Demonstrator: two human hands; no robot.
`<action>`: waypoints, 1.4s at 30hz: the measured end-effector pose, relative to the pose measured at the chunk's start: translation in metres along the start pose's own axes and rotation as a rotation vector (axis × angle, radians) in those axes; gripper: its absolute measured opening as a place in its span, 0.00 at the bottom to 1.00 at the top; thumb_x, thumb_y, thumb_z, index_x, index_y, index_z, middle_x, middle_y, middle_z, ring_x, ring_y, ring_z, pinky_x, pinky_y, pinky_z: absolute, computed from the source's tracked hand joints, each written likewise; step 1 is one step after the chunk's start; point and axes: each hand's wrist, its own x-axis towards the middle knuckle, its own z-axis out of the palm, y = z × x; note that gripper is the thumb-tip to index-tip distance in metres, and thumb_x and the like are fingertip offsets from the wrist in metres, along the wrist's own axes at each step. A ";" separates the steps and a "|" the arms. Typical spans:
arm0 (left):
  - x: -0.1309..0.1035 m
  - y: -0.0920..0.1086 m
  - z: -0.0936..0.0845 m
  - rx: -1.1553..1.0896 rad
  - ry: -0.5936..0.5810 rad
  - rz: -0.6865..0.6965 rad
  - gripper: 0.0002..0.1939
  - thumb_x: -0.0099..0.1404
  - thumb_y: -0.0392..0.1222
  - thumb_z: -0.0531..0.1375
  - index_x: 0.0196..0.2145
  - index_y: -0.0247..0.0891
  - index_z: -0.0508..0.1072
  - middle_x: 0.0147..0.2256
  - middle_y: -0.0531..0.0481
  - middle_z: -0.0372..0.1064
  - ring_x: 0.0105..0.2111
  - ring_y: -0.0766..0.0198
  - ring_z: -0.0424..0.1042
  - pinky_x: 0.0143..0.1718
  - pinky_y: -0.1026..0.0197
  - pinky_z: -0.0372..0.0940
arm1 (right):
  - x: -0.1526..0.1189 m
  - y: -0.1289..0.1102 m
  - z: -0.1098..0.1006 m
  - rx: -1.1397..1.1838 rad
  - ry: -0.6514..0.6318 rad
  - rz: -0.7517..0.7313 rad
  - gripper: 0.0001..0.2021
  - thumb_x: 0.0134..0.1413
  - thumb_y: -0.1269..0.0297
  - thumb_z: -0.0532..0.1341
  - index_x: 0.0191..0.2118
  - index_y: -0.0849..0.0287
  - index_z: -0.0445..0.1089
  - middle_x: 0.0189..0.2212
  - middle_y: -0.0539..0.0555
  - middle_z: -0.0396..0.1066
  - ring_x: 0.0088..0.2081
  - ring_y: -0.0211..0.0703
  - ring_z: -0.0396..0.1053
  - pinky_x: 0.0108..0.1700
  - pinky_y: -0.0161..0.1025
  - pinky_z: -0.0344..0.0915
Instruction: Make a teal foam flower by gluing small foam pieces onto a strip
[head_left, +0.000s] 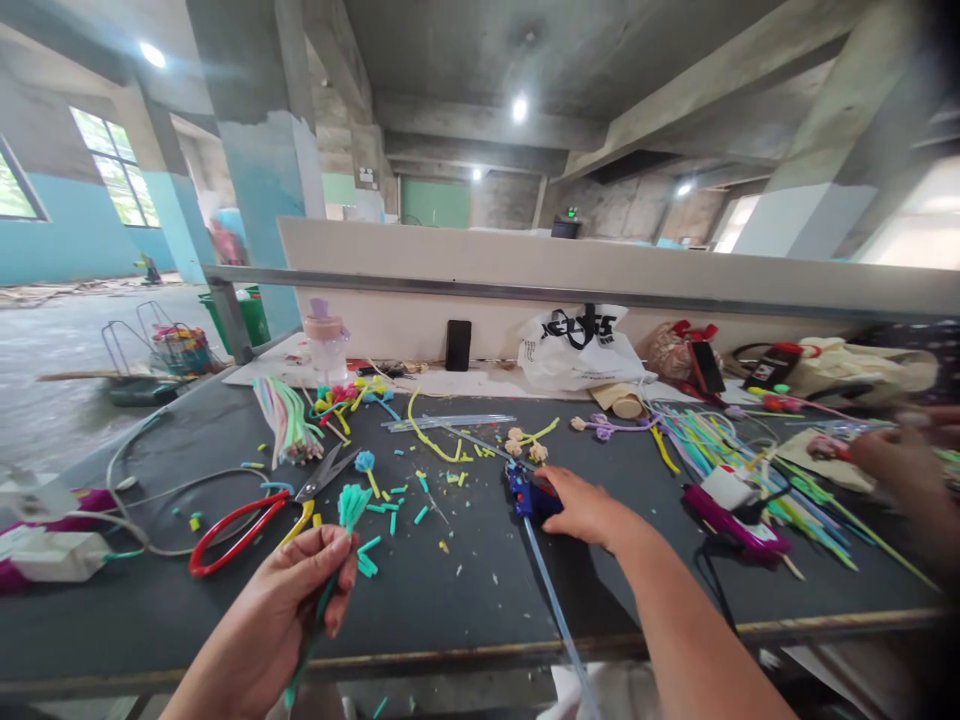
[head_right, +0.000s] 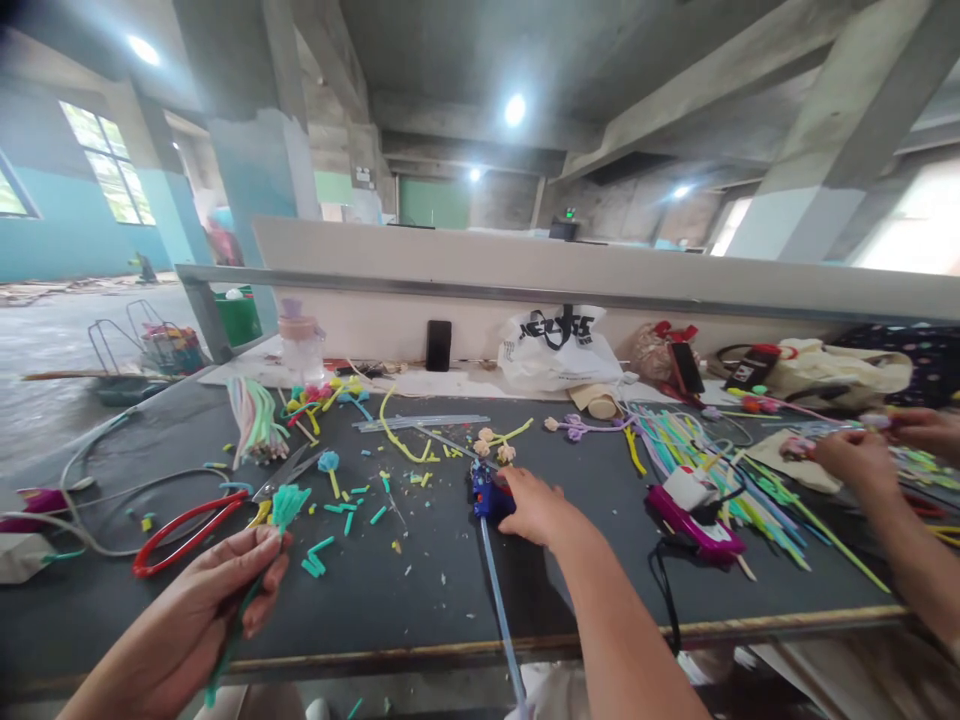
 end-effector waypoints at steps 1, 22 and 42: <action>-0.002 -0.001 -0.002 0.012 0.003 -0.007 0.12 0.55 0.44 0.63 0.23 0.35 0.66 0.19 0.55 0.64 0.14 0.75 0.58 0.14 0.71 0.55 | -0.004 -0.006 -0.004 -0.020 0.035 0.002 0.26 0.36 0.73 0.66 0.46 0.58 0.66 0.49 0.60 0.65 0.49 0.59 0.62 0.45 0.50 0.56; -0.047 -0.009 0.000 0.072 0.101 -0.014 0.15 0.50 0.48 0.64 0.21 0.37 0.63 0.14 0.56 0.64 0.09 0.72 0.59 0.11 0.70 0.53 | 0.018 -0.162 0.053 0.178 -0.065 -0.635 0.03 0.52 0.72 0.58 0.30 0.58 0.67 0.26 0.48 0.68 0.30 0.36 0.65 0.36 0.35 0.55; -0.054 -0.019 0.027 0.292 0.092 0.019 0.10 0.51 0.46 0.60 0.25 0.39 0.64 0.11 0.58 0.63 0.08 0.70 0.60 0.11 0.69 0.53 | -0.087 -0.164 -0.036 0.076 0.076 -0.918 0.06 0.49 0.76 0.58 0.29 0.58 0.68 0.27 0.47 0.73 0.31 0.36 0.67 0.39 0.37 0.51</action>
